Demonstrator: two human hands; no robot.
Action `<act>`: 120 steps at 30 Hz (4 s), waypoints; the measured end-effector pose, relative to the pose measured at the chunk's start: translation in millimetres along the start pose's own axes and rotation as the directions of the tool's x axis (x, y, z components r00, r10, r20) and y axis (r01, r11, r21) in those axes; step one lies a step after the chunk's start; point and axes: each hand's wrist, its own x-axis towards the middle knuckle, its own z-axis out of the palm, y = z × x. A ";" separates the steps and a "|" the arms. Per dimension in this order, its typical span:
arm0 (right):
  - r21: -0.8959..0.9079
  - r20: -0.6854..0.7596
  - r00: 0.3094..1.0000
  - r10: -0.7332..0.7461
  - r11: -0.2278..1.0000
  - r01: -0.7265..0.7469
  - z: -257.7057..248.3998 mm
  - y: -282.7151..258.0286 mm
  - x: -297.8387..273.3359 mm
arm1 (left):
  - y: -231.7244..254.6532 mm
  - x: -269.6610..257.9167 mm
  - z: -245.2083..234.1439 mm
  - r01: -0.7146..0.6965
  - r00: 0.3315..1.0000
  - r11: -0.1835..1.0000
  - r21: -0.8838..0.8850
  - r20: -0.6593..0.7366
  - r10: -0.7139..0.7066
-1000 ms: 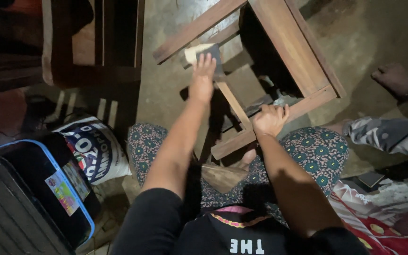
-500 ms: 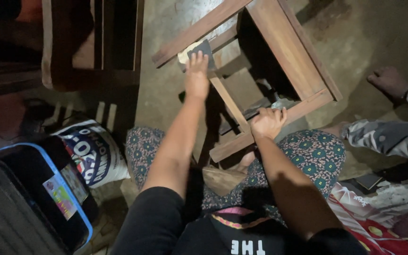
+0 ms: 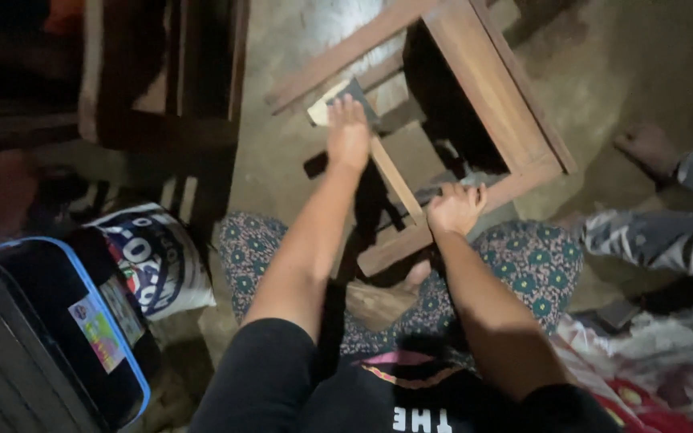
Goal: The person sands the wooden frame of a chair by hand using a piece of sandpaper, rubbing it across the rails and joints of the furniture.
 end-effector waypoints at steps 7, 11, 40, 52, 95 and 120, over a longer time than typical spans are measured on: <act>0.182 0.321 0.933 -0.161 0.978 0.106 -48.7 -42.5 39.2 | 22.9 -3.3 -83.2 -0.130 0.989 0.991 -0.036 0.067 0.132; 0.238 0.693 0.701 -0.169 0.971 -0.001 -67.0 -49.6 47.3 | 24.4 2.7 -141.4 -0.055 0.967 0.988 -0.144 0.239 0.089; 0.151 0.236 0.956 -0.174 0.978 0.141 -37.5 -47.6 8.7 | -0.5 -21.7 -30.7 -0.164 0.986 0.980 0.109 -0.019 0.167; 0.146 0.162 0.966 -0.200 0.973 0.177 -42.8 -50.2 14.7 | 4.9 18.1 31.3 -0.063 0.990 0.995 0.080 -0.118 0.073; 0.097 0.176 0.961 -0.215 0.975 0.201 -47.3 -52.8 14.4 | 22.9 -30.3 -11.1 -0.011 0.996 0.991 0.137 0.088 -0.001; 0.063 0.714 0.697 -0.065 0.998 0.029 12.4 -42.8 -11.7 | 71.3 -134.7 3.4 -0.214 0.975 0.955 -0.206 0.021 0.223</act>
